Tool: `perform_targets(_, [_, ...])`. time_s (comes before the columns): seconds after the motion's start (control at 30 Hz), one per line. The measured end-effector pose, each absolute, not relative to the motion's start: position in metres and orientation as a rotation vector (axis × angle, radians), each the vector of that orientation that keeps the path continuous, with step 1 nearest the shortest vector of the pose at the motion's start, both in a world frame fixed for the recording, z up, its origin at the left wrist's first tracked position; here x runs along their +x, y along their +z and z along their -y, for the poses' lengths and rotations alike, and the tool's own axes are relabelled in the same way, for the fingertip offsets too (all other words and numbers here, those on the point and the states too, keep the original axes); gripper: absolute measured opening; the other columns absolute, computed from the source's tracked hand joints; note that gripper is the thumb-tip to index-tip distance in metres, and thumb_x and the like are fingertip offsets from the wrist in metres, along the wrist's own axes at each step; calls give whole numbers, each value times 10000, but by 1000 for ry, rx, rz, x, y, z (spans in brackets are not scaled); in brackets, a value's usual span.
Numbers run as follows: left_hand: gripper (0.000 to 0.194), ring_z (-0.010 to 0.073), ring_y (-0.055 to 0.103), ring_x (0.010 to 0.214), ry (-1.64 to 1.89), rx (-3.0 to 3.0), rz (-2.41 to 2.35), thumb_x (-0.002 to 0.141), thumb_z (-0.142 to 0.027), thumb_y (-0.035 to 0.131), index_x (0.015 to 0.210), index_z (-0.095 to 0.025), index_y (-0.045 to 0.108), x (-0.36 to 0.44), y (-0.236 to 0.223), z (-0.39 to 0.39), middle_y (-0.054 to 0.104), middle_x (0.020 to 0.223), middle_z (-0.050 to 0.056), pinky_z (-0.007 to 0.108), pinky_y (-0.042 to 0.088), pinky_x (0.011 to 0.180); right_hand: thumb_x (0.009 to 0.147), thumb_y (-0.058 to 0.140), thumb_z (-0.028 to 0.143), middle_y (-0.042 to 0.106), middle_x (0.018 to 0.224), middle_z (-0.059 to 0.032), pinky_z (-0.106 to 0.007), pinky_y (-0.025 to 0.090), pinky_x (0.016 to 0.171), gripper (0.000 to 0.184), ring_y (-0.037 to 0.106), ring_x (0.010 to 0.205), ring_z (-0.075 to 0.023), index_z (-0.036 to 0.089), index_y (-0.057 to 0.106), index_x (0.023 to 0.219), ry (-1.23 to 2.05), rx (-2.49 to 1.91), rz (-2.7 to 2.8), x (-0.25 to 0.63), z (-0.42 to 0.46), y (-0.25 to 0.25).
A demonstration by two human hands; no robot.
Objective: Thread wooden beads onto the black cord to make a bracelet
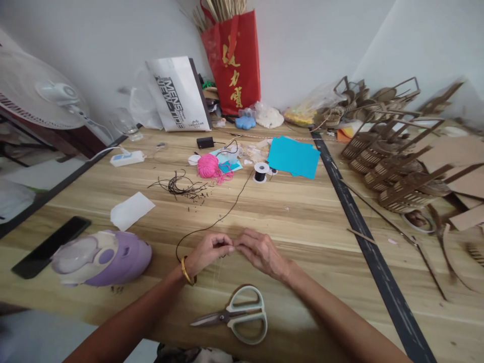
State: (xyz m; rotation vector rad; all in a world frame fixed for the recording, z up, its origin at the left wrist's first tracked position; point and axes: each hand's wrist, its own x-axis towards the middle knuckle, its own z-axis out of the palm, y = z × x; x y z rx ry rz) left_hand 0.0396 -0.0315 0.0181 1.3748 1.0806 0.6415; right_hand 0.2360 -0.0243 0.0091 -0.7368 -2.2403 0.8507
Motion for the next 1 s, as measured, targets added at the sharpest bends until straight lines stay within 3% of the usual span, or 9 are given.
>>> perform_targets(0.47, [95, 133, 554, 684, 664, 1542, -1178, 744, -210, 604, 725, -130, 651, 41, 21, 34, 642, 692, 16, 237, 433, 682, 938, 485, 336, 578, 765, -46, -242, 438, 620, 226, 547, 693, -139, 167, 601, 845, 963, -892, 2071, 238, 26, 6])
perform_targets(0.67, [100, 135, 562, 687, 676, 1521, -1196, 745, -215, 611, 716, -126, 645, 39, 22, 30, 642, 694, 21, 232, 437, 672, 893, 561, 372, 617, 860, -81, -263, 466, 645, 232, 577, 771, -166, 164, 610, 985, 926, -891, 2067, 239, 22, 1])
perform_targets(0.83, [91, 135, 569, 703, 686, 1496, -1176, 744, -206, 611, 729, -123, 646, 40, 19, 31, 650, 709, 24, 236, 441, 693, 924, 516, 333, 626, 779, -54, -257, 459, 659, 214, 578, 726, -147, 165, 645, 889, 946, -875, 2071, 233, 21, -1])
perform_targets(1.0, [91, 129, 570, 679, 710, 1514, -1189, 747, -211, 618, 718, -129, 644, 40, 17, 34, 646, 690, 17, 230, 441, 679, 910, 544, 309, 648, 799, -59, -253, 462, 654, 183, 591, 734, -146, 165, 657, 914, 1000, -878, 2007, 229, 24, 0])
